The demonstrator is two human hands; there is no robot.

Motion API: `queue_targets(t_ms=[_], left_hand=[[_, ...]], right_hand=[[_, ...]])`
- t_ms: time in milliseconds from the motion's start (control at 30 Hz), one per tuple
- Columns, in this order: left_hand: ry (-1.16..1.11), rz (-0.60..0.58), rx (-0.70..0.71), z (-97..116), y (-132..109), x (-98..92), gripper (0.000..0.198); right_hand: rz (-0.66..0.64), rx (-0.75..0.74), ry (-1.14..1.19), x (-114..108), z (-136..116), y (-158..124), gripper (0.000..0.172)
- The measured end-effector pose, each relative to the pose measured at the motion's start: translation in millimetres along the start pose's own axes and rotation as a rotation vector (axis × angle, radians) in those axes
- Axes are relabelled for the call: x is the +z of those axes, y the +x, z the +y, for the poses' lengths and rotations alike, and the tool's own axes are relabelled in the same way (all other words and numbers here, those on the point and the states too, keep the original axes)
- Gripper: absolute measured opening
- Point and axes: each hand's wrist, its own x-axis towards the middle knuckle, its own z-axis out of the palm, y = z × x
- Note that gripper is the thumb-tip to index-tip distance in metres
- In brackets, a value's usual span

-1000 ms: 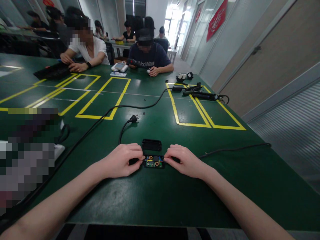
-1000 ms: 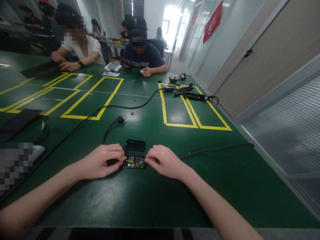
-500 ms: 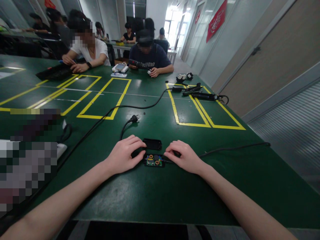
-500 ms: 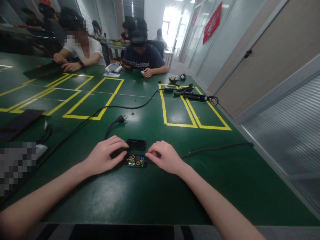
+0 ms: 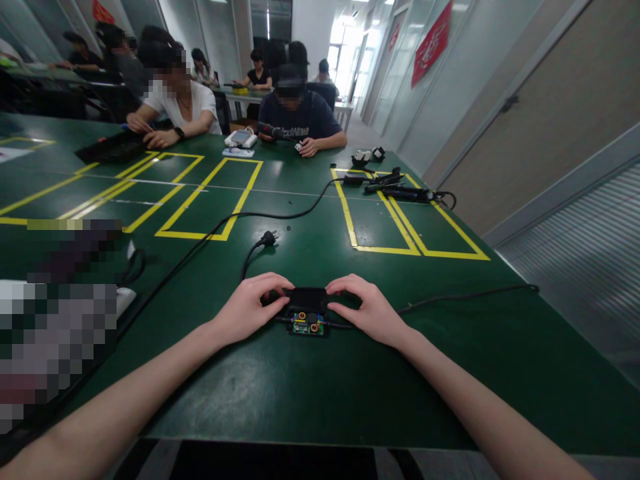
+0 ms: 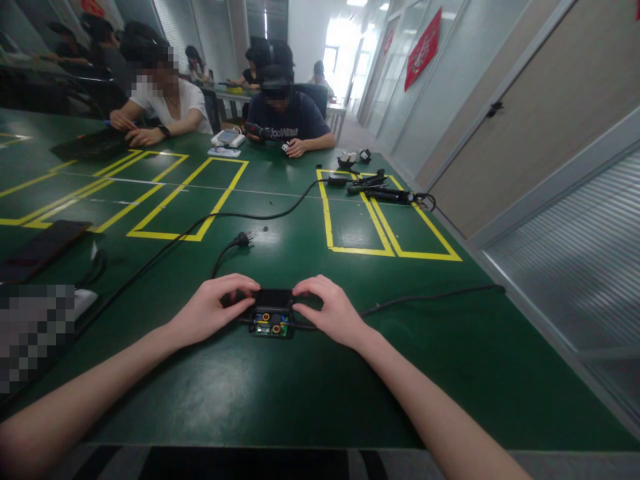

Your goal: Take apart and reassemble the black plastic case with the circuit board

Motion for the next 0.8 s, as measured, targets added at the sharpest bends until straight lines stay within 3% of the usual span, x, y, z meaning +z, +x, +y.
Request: queue_targets(t_ms=[167, 333, 433, 800], left_hand=[[-0.082, 0.066, -0.003, 4.2, 1.5, -0.1, 0.012], [-0.123, 0.059, -0.043, 3.4, -0.4, -1.1, 0.015], [-0.124, 0.033, -0.072, 4.5, -1.5, -2.7, 0.018], [-0.148, 0.045, -0.006, 6.1, -0.8, -4.0, 0.017]], right_hand=[[-0.019, 0.132, 0.212, 2.1, -8.7, 0.3, 0.01], [0.0, 0.245, 0.43, 6.0, -9.8, 0.0, 0.024], [-0.014, 0.263, 0.453, 6.7, -8.2, 0.0, 0.032], [-0.039, 0.238, 0.437, 6.3, -7.9, -0.7, 0.027]])
